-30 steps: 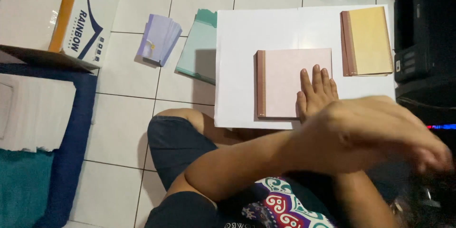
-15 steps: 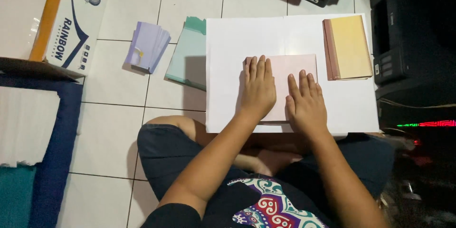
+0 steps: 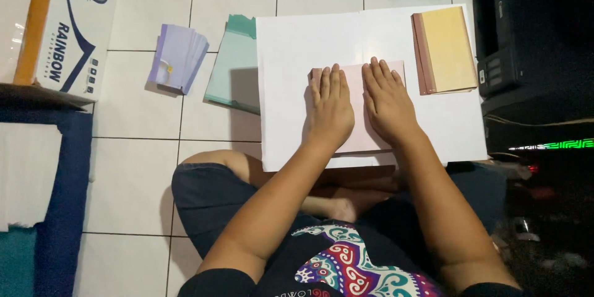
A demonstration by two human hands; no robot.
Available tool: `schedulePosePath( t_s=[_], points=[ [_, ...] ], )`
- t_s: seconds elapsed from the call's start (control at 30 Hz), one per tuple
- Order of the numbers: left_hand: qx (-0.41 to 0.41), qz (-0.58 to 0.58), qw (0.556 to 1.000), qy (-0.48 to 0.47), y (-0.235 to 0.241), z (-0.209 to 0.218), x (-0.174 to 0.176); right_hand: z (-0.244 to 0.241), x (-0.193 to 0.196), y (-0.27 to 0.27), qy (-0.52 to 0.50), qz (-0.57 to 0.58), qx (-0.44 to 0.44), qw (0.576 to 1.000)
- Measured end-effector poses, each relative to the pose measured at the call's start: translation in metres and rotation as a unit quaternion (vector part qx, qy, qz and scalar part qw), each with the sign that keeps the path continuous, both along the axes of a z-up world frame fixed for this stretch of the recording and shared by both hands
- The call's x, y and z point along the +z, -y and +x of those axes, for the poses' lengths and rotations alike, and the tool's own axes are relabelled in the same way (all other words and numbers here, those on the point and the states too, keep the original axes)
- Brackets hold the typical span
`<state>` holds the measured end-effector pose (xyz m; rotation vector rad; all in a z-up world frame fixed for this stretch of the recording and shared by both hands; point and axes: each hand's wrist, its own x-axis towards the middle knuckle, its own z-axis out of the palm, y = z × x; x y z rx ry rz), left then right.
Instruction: Manually folding individual sheets of paper from a stack and piling them up.
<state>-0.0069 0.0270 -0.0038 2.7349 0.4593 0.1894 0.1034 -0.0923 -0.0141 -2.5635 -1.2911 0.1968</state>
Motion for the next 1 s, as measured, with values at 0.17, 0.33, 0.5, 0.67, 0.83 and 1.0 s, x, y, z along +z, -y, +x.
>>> schedulePosePath(
  t_s=[0.17,0.33,0.5,0.67,0.83,1.0],
  points=[
    [-0.005,0.003,0.999,-0.035,0.0,-0.009,0.028,-0.039,0.002,0.034,-0.003,-0.004,-0.027,1.0],
    [-0.009,0.009,0.999,-0.047,-0.001,-0.009,0.03,-0.009,-0.008,0.062,-0.055,0.061,-0.025,0.996],
    [0.025,-0.013,0.998,0.052,0.005,-0.009,0.017,0.081,-0.024,0.096,0.101,0.186,-0.159,0.964],
    [0.01,-0.031,0.997,0.064,0.005,-0.012,0.036,0.078,-0.001,0.087,-0.035,0.06,-0.292,0.954],
    [0.01,-0.04,0.997,0.059,0.006,-0.011,0.037,0.077,-0.01,0.086,-0.071,0.072,-0.307,0.946],
    [0.014,-0.021,0.999,0.041,0.005,-0.009,0.026,0.077,-0.033,0.078,-0.006,0.014,-0.302,0.953]
  ],
)
